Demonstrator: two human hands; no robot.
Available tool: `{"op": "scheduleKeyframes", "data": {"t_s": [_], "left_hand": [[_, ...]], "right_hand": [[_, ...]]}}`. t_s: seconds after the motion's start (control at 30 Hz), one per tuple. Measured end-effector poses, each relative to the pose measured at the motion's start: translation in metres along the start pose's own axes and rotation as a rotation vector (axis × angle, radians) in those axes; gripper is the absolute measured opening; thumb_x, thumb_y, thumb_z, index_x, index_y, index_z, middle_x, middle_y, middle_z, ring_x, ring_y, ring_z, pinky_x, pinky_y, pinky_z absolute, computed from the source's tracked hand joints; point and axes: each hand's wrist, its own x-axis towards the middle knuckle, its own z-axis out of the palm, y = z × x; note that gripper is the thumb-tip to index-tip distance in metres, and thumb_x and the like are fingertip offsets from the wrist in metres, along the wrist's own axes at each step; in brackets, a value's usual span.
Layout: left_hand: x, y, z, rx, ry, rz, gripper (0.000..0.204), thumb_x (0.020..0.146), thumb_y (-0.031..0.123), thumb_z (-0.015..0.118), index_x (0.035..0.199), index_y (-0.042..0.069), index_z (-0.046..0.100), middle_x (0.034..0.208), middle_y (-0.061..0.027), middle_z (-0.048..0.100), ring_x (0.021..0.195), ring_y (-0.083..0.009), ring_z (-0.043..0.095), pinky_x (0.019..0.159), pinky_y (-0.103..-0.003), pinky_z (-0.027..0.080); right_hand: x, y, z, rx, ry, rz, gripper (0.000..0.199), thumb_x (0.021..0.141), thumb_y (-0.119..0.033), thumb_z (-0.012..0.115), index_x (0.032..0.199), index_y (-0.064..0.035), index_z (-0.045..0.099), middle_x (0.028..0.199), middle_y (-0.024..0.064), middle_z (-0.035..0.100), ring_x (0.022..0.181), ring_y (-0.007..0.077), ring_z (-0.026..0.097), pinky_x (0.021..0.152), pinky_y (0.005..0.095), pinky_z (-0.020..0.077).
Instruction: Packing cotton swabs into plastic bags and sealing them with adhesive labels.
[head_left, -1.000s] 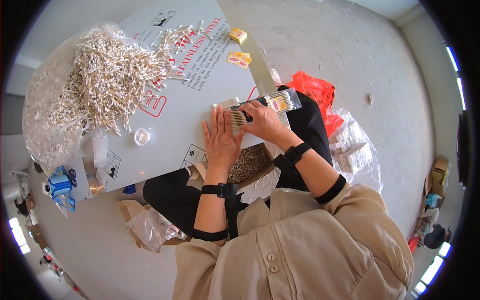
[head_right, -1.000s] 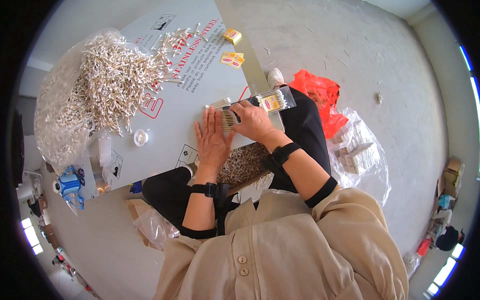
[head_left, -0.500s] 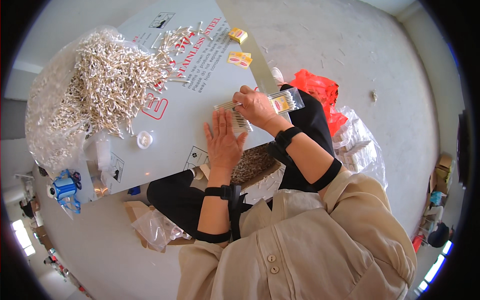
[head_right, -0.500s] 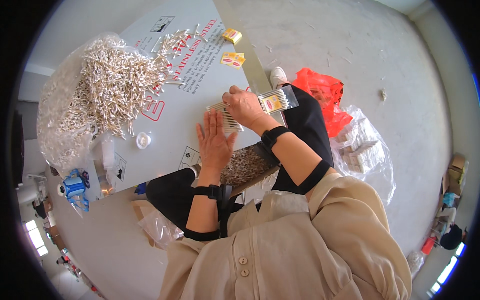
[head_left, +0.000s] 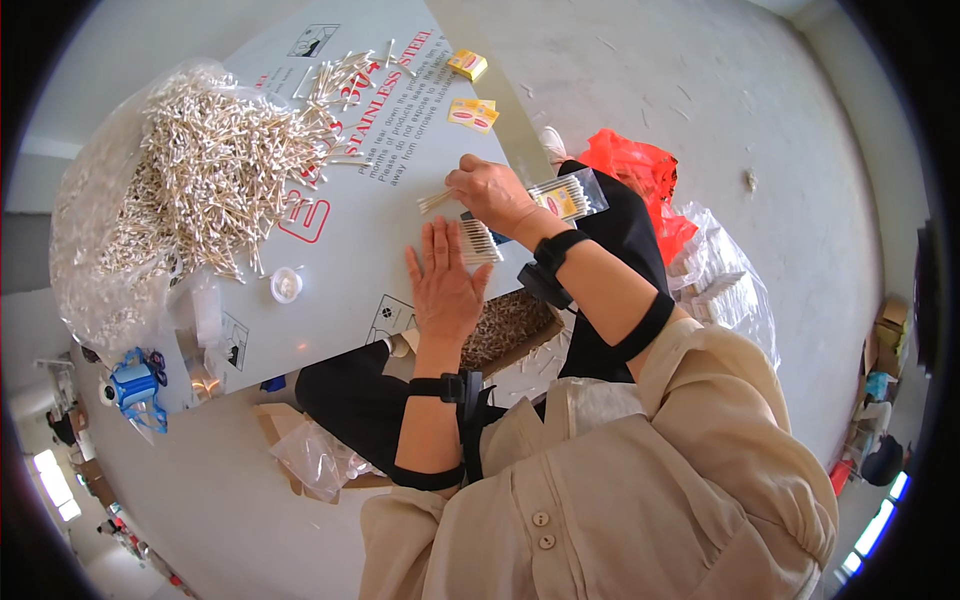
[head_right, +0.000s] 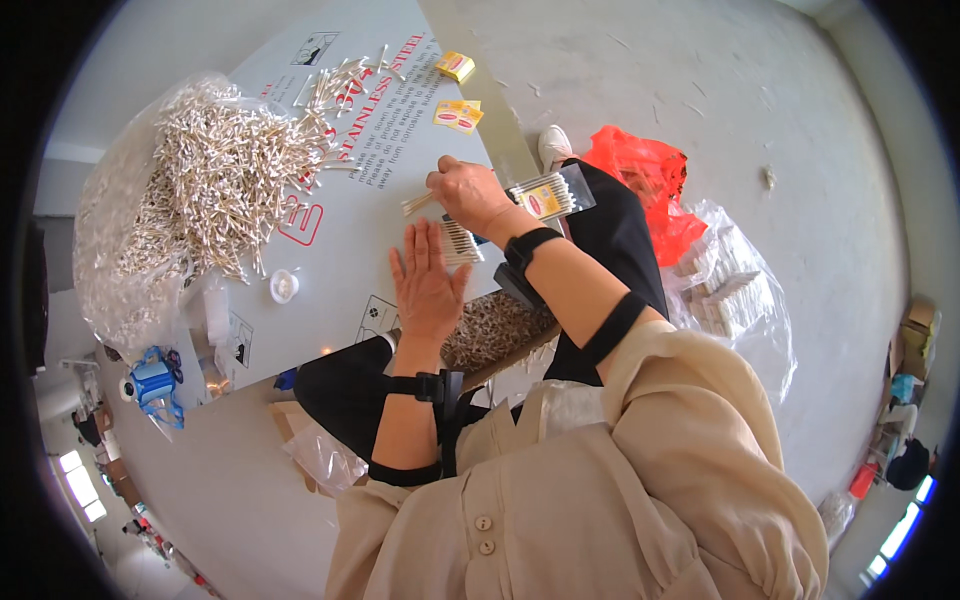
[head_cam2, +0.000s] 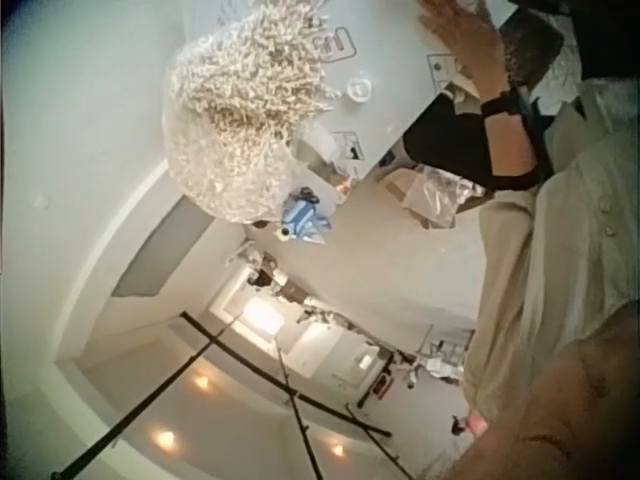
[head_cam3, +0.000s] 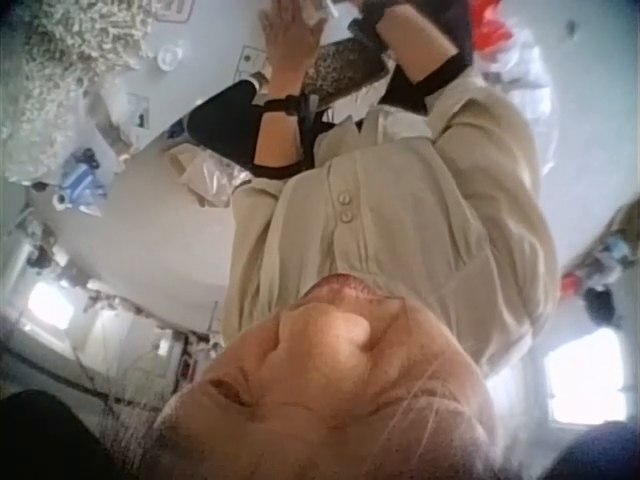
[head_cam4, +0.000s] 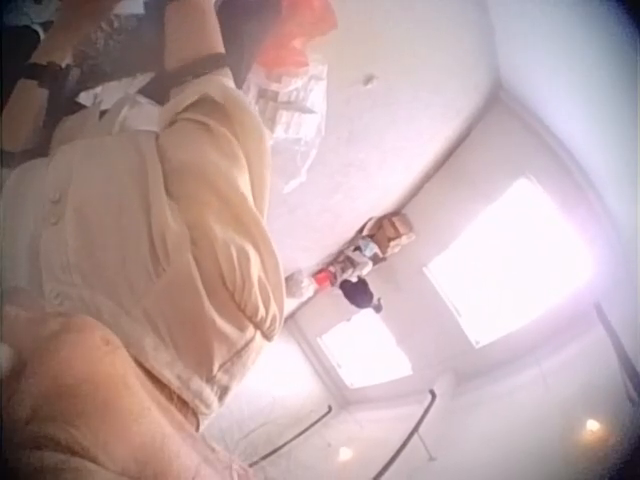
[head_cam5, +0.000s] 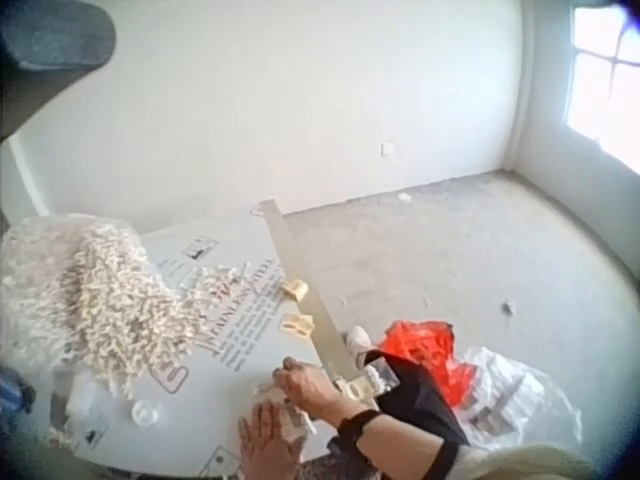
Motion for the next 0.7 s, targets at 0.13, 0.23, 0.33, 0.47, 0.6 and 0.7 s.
{"op": "scheduleKeyframes", "data": {"t_s": [0.13,0.23,0.33,0.47,0.6,0.7], "left_hand": [[-0.002,-0.004,0.000,0.002,0.026,0.006,0.072,0.096,0.047,0.046,0.151,0.004,0.027,0.157,-0.0149,0.024,0.147,-0.0296,0.019,0.118,-0.053,0.011],[0.000,-0.004,0.000,0.016,0.012,0.003,0.072,0.096,0.046,0.047,0.150,0.004,0.027,0.158,-0.0141,0.024,0.147,-0.0289,0.019,0.118,-0.052,0.012],[0.002,-0.003,0.000,-0.012,0.013,0.004,0.071,0.096,0.046,0.046,0.150,0.004,0.028,0.158,-0.0127,0.024,0.147,-0.0281,0.019,0.118,-0.052,0.011],[0.002,-0.007,0.000,-0.003,0.005,0.023,0.070,0.097,0.048,0.043,0.151,0.005,0.028,0.159,-0.0115,0.022,0.148,-0.0274,0.017,0.118,-0.052,0.010],[0.001,-0.006,-0.001,-0.006,-0.007,0.025,0.069,0.099,0.049,0.039,0.151,0.006,0.027,0.159,-0.0116,0.021,0.148,-0.0279,0.015,0.119,-0.052,0.009],[0.001,-0.006,-0.001,0.016,-0.019,0.037,0.070,0.098,0.050,0.039,0.152,0.006,0.026,0.159,-0.0120,0.020,0.149,-0.0280,0.014,0.119,-0.052,0.008]], "right_hand": [[-0.031,-0.010,-0.025,0.086,-0.043,0.034,0.024,0.078,-0.012,0.068,0.101,-0.0076,0.066,0.102,0.0113,0.059,0.095,0.0324,0.060,0.080,0.0412,0.0504],[-0.060,-0.020,-0.045,0.008,-0.123,-0.100,0.042,0.079,-0.017,0.068,0.120,-0.0077,0.060,0.123,0.0118,0.055,0.117,0.0309,0.051,0.097,0.0443,0.0419],[-0.083,-0.026,-0.042,-0.145,-0.244,-0.163,0.058,0.083,-0.025,0.063,0.137,-0.0083,0.048,0.147,0.0088,0.042,0.138,0.0257,0.035,0.112,0.0494,0.0248],[-0.089,-0.035,-0.029,-0.249,-0.233,-0.132,0.053,0.092,-0.022,0.053,0.142,-0.0084,0.044,0.152,0.0095,0.037,0.142,0.0237,0.031,0.117,0.0481,0.0190],[-0.087,-0.033,-0.019,-0.307,-0.191,-0.098,0.056,0.089,-0.019,0.052,0.142,-0.0049,0.043,0.151,0.0099,0.038,0.142,0.0238,0.032,0.118,0.0473,0.0174],[-0.086,-0.030,-0.020,-0.282,-0.181,-0.119,0.055,0.088,-0.018,0.053,0.140,-0.0041,0.045,0.150,0.0102,0.040,0.140,0.0238,0.035,0.118,0.0456,0.0197]]}}
